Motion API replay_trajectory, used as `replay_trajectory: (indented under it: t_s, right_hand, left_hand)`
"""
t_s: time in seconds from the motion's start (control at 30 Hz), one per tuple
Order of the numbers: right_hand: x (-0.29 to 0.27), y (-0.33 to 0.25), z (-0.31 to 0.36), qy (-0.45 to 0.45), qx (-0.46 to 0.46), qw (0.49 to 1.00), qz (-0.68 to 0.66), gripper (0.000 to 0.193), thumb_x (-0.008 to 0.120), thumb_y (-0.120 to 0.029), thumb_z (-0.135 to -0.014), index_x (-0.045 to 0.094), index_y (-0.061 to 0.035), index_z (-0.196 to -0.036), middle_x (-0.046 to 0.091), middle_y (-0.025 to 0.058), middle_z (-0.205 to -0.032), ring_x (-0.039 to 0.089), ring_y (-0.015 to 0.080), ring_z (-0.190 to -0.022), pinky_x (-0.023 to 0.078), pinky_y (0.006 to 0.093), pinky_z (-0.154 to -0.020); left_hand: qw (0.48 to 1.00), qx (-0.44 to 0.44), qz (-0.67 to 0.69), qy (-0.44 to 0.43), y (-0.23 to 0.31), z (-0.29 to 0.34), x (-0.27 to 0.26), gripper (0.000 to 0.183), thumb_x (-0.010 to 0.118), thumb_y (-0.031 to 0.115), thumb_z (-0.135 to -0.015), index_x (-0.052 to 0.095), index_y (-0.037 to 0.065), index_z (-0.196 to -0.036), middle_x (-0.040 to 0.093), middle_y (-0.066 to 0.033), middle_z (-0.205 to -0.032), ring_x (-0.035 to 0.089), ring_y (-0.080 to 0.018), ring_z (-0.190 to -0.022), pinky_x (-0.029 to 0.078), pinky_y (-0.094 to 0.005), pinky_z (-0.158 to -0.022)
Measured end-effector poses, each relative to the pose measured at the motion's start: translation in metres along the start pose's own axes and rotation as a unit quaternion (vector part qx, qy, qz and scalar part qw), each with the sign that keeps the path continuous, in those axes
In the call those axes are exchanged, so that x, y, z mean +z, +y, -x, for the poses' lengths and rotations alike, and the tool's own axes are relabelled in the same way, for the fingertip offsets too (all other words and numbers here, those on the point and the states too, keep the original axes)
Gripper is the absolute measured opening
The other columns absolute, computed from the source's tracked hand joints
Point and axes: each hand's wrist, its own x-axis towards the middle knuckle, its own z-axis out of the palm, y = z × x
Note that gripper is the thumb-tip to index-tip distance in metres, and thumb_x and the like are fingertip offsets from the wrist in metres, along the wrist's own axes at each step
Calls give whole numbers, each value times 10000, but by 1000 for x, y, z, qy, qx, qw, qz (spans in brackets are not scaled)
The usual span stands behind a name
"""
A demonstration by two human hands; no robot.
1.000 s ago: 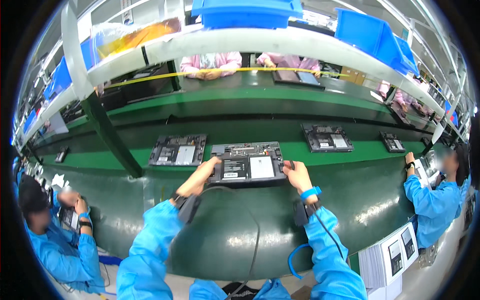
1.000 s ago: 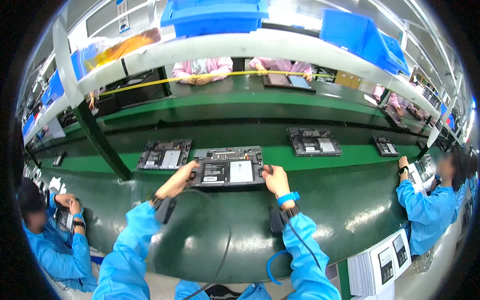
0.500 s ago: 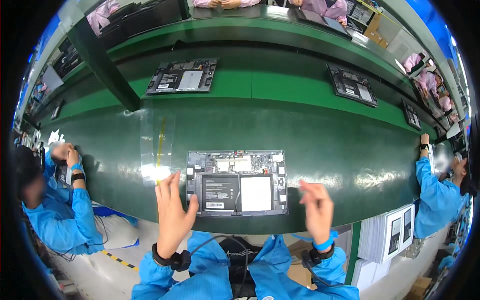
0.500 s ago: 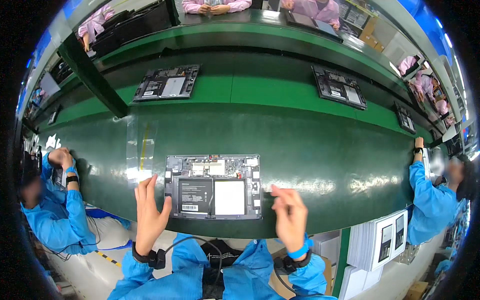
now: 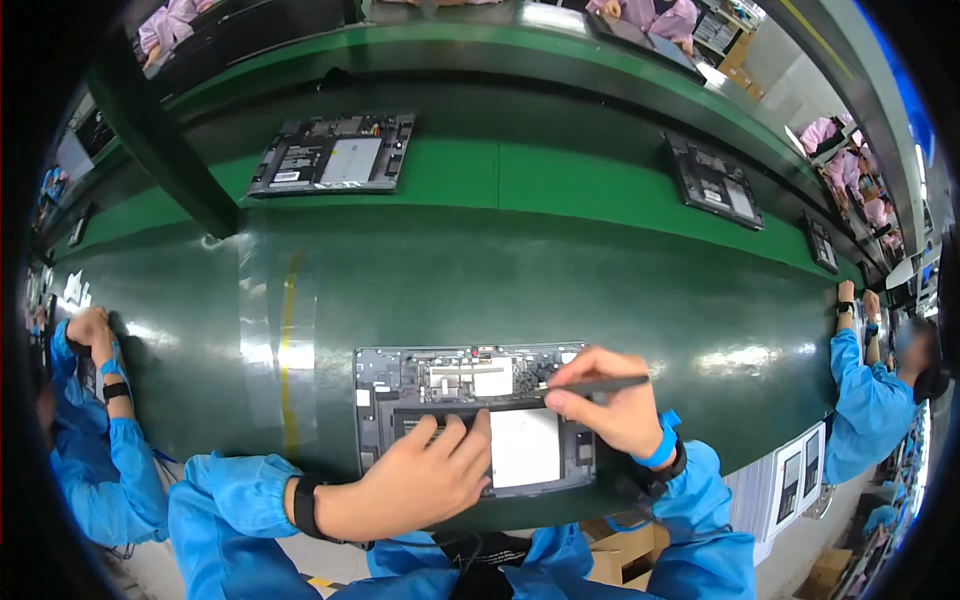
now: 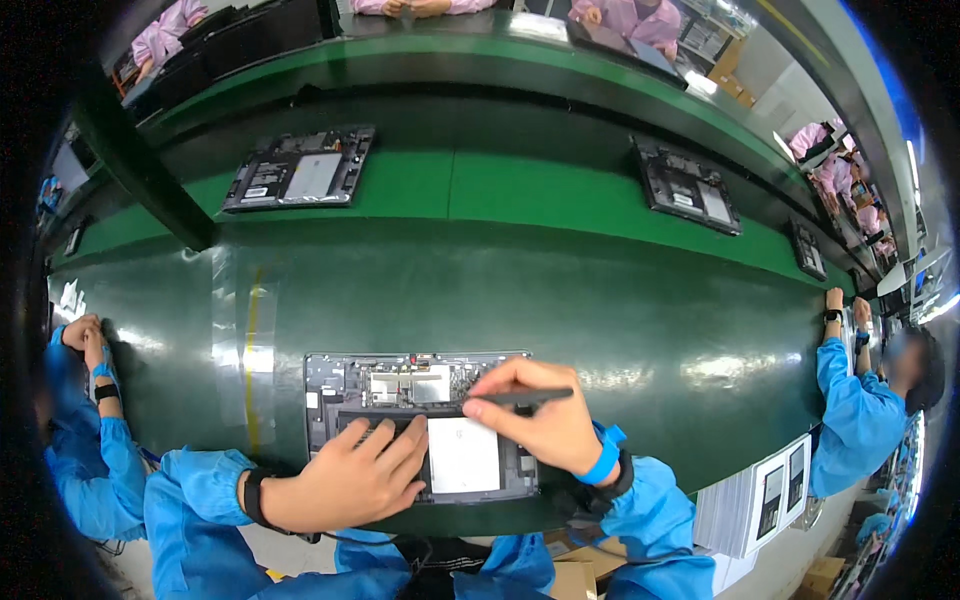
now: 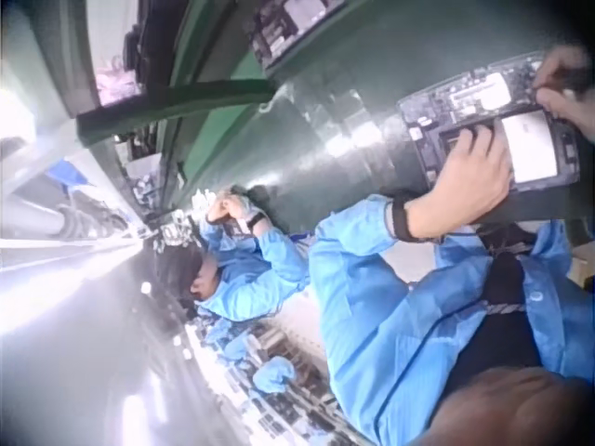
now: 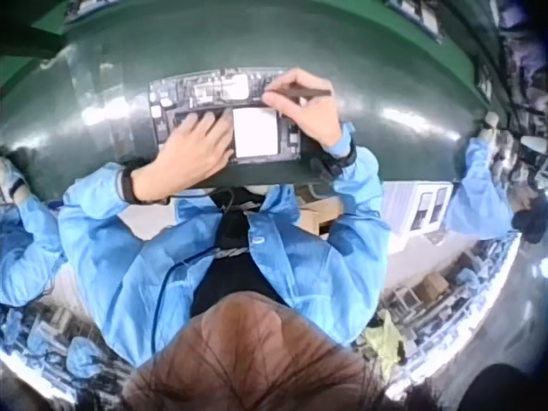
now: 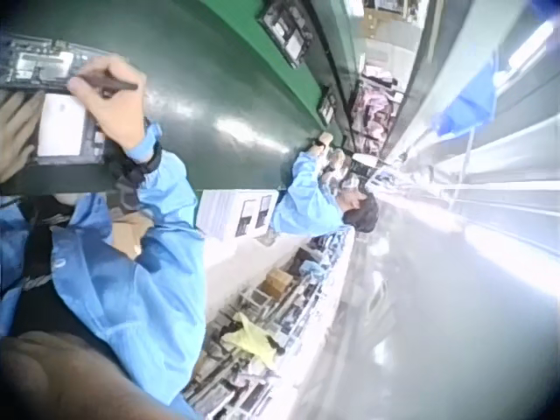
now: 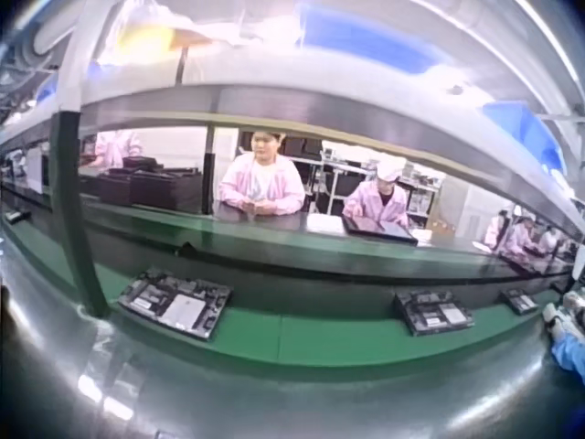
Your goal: Assembling a tablet device on a factory conveyor belt, specifically connecting battery and internal components.
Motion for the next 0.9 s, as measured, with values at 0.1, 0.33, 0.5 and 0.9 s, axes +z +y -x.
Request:
replay_trajectory:
  t_s: [0.1,0.33,0.5,0.9]
  right_hand:
    - [6,8,0,-15,-144,984,105,242,848,-67,-804,754,8,-1013,752,130,-889,726,182,-768,562,291,-675]
    - [16,19,-6,-64,-136,982,116,333,816,19,-756,737,29,-1080,739,152,-856,701,230,-667,540,293,-595]
    - [15,20,-8,-74,-168,974,135,297,832,51,-714,755,43,-1002,724,130,-796,685,205,-636,531,279,-565]
    - [16,27,-8,-71,-178,972,138,263,817,79,-706,750,66,-960,722,135,-788,684,210,-620,535,288,-544]
  left_hand:
    - [998,24,-60,4,-2,6,10,486,662,402,-873,698,4,-1149,638,-139,-1297,592,-235,-973,454,-342,-812]
    - [997,37,-62,26,-17,7,20,459,606,436,-893,725,45,-1102,684,-118,-1253,615,-227,-898,467,-354,-782]
    - [999,22,-35,28,-21,0,18,427,586,427,-906,738,62,-1068,698,-92,-1214,621,-217,-877,457,-351,-763]
    - [998,33,-39,32,-20,-3,17,386,590,401,-900,749,81,-1046,713,-59,-1195,640,-206,-850,450,-350,-739]
